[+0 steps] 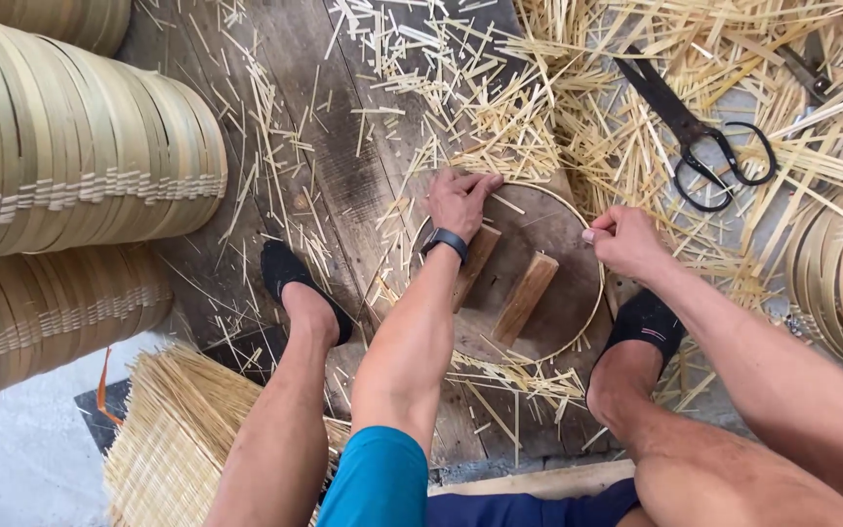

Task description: Assembling and trimming the base of a bamboo steamer basket.

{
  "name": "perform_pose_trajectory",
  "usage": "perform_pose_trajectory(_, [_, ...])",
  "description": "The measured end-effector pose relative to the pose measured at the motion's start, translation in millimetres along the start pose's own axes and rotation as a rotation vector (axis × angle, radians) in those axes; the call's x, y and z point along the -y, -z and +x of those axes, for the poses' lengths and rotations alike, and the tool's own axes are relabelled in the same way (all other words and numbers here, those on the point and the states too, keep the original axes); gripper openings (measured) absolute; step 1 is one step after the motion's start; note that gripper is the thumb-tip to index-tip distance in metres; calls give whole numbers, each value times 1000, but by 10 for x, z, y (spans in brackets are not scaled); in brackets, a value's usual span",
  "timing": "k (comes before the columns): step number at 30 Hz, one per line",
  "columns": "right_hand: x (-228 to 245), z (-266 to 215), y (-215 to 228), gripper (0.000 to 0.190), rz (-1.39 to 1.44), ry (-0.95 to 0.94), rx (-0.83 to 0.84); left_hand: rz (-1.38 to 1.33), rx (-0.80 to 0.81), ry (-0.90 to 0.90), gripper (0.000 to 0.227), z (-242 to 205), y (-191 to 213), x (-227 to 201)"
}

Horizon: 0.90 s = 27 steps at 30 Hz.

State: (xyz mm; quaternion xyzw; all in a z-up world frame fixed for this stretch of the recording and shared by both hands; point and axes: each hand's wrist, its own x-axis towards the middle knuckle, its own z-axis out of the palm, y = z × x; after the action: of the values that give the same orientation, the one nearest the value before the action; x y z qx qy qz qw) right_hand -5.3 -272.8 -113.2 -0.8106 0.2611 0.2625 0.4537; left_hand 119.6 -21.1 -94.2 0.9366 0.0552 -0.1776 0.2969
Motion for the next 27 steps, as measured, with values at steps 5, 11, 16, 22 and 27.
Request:
perform_pose_trajectory(5, [159,-371,151,28,-62,100,-28,-134,-279,-273,40,-51,144,687])
perform_pose_trajectory(11, [-178,-526,42,44,-157,42,32,-150,-9,245,36,-546,489,1671])
perform_pose_trajectory(16, [-256,-478,-6,41,-160,82,-61,-619,120,537,35,-519,566,1473])
perform_pose_trajectory(22, [-130,-576,-17,39,-200,45,-81,-237,17,422,38,-630,671,1287])
perform_pose_trajectory(27, [-296,-611,-100,45,-67,37,-37,-351,-117,532,48,-1129,508,1244])
